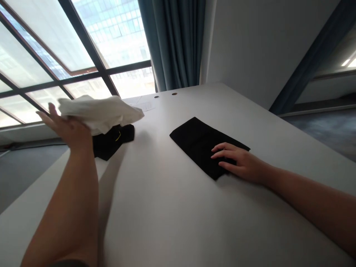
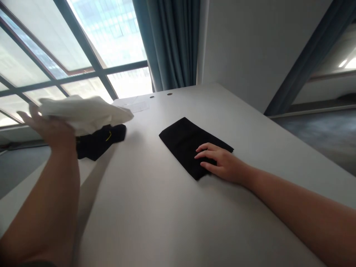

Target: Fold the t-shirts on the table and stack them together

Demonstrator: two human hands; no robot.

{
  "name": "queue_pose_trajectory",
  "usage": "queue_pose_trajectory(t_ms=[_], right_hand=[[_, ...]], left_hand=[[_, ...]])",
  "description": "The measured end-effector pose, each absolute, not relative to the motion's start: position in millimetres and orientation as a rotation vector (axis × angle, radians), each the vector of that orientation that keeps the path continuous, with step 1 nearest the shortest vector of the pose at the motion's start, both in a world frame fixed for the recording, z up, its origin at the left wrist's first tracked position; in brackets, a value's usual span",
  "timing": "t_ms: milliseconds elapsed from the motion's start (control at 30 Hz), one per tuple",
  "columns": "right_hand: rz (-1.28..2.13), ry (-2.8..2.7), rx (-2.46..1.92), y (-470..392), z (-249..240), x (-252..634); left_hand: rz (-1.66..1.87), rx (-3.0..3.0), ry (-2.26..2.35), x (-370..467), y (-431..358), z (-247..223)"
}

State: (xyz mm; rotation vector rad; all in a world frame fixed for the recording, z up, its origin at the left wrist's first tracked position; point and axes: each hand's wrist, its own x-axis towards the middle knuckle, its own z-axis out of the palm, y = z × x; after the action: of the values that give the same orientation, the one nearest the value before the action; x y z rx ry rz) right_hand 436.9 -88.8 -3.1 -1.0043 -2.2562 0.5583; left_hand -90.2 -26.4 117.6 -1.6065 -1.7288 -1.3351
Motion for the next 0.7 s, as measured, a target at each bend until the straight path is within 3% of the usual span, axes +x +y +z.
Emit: queue_pose_trajectory(t_ms=[67,200,700], right_hand=[[0.558,-2.262,-0.996,-89,-2,436],[0.568,-2.273,-1.011,-89,1,435],[0.523,-2.437,-0.933,-91,-1,438]], left_hand=[[-1.279,-1.435,-1.81,-92,-22,83],[-0.884,-1.829,-2.173,-102,-10,39],[-0.807,-1.655,-2.423,-138,13,11]])
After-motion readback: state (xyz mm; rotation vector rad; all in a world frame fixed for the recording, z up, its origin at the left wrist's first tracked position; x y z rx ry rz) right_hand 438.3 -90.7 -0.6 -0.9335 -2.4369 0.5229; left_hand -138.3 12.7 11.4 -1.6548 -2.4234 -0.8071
